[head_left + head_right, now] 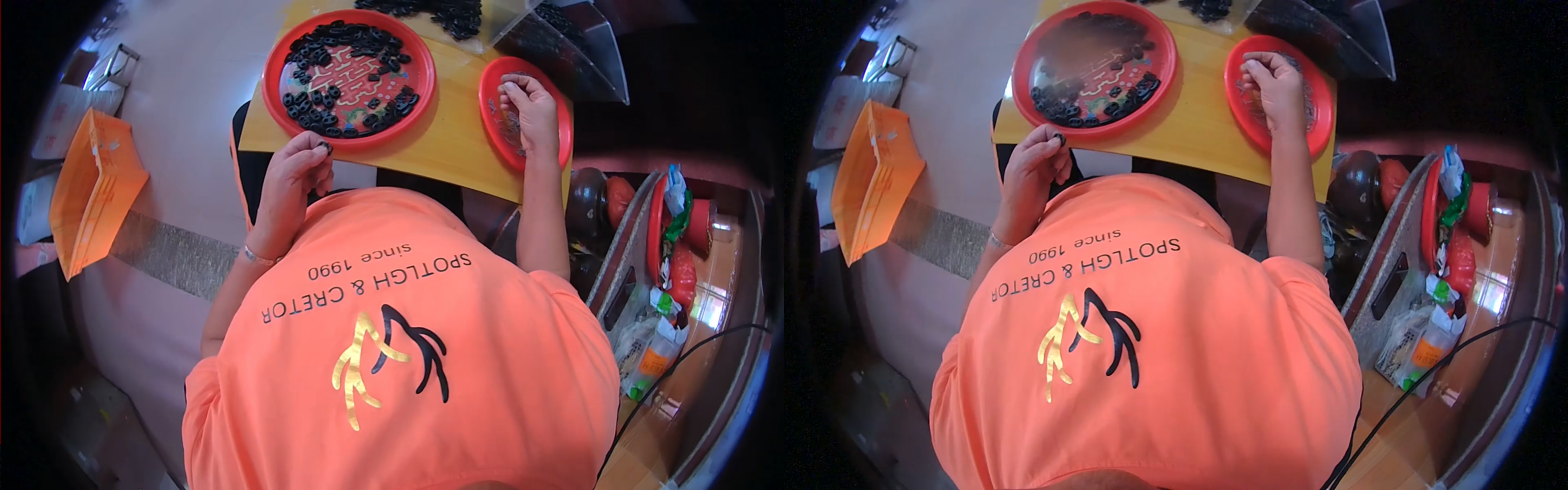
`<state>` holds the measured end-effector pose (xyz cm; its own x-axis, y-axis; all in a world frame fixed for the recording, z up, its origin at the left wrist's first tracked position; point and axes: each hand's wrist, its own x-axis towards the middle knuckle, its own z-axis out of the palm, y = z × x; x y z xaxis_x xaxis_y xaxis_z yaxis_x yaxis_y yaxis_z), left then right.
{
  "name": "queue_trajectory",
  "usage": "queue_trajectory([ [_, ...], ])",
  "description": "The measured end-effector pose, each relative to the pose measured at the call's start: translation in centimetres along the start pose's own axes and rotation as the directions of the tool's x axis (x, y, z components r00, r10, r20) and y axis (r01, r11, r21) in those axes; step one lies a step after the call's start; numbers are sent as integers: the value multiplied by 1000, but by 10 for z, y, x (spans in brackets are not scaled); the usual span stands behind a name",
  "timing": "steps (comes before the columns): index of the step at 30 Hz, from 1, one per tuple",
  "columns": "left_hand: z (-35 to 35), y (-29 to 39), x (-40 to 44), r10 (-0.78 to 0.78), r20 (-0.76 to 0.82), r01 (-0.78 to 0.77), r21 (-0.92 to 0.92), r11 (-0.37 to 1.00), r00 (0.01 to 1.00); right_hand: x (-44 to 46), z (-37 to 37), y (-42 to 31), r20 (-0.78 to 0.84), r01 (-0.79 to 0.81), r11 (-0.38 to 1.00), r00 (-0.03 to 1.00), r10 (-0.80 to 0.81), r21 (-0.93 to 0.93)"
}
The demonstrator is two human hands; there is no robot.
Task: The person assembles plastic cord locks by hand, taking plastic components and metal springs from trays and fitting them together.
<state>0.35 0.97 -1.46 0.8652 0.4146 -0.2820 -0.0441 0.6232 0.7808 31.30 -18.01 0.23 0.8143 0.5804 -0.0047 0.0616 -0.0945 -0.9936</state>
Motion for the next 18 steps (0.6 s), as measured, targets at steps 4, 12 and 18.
queue_trajectory([
  [4, 4, 4, 0, 29, -9, -29, 17, 999, 1000, -29, 62, -15, 220, -38, 975, 975, -11, 218],
  [12, 25, 21, -8, 140, 14, -141, 130, 981, 990, -66, 151, -39, 499, 64, 985, 856, -136, 158],
  [18, 23, 19, -11, 212, -20, -197, 286, 938, 977, -83, 161, -36, 553, 26, 985, 825, -116, 168],
])
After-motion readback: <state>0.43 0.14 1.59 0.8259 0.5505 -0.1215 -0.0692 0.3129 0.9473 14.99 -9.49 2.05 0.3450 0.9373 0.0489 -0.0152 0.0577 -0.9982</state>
